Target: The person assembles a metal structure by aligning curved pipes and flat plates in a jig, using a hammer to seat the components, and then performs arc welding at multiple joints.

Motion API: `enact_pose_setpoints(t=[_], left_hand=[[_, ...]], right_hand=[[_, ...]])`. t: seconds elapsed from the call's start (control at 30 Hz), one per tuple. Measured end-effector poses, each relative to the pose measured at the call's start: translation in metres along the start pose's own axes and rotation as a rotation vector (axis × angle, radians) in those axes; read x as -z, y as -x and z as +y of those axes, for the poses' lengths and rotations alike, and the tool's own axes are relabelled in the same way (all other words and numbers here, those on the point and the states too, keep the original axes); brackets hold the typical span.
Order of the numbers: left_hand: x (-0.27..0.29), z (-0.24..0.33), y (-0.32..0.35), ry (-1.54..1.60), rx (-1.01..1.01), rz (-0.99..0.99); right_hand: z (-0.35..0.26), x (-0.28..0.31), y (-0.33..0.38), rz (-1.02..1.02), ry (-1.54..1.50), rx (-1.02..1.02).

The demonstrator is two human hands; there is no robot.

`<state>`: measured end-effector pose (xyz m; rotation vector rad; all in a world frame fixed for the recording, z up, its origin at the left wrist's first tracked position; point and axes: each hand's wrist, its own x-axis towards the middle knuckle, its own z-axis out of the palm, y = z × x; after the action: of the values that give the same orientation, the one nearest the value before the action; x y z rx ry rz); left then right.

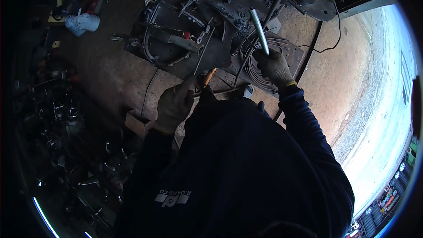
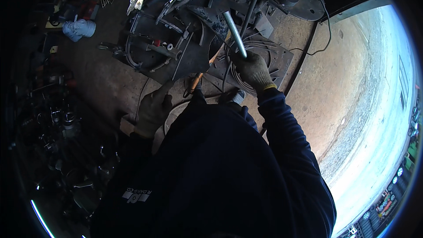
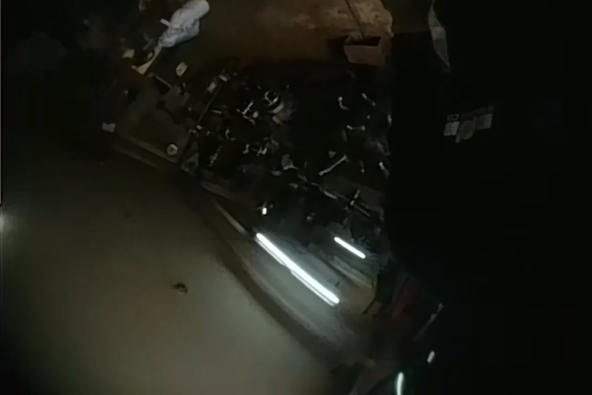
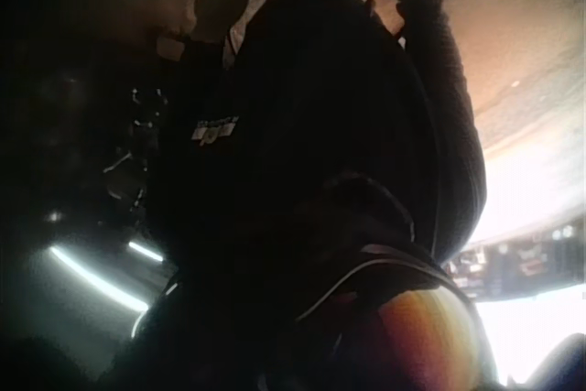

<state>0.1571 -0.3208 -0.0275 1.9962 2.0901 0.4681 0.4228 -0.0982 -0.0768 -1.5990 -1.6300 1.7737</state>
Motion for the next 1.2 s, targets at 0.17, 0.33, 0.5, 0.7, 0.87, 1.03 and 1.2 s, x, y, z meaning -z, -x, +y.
enact_pose_setpoints(t=[0.17, 0.33, 0.5, 0.7, 0.87, 1.03, 1.2], left_hand=[[0.008, -0.022, 0.005, -0.252, 0.057, -0.105], [0.003, -0.03, -0.001, -0.39, 0.095, 0.013], [0.005, -0.028, 0.0, -0.386, 0.093, -0.047], [0.007, -0.068, 0.022, -0.465, 0.077, -0.035], [0.003, -0.062, 0.011, -0.506, 0.219, -0.046], [0.01, -0.05, 0.008, -0.413, 0.294, 0.099], [0.022, -0.032, -0.002, -0.256, 0.195, 0.244]], right_hand=[[0.0, 0.0, -0.003, -0.014, -0.072, -0.044], [-0.002, 0.0, -0.002, -0.002, -0.05, -0.043], [0.003, 0.0, -0.001, 0.0, -0.053, 0.005], [-0.003, -0.001, 0.005, 0.008, -0.079, -0.009], [-0.005, -0.003, 0.007, 0.021, -0.123, -0.034], [0.0, -0.003, 0.004, 0.064, -0.112, -0.043], [-0.007, -0.004, 0.003, 0.104, -0.188, -0.052]])
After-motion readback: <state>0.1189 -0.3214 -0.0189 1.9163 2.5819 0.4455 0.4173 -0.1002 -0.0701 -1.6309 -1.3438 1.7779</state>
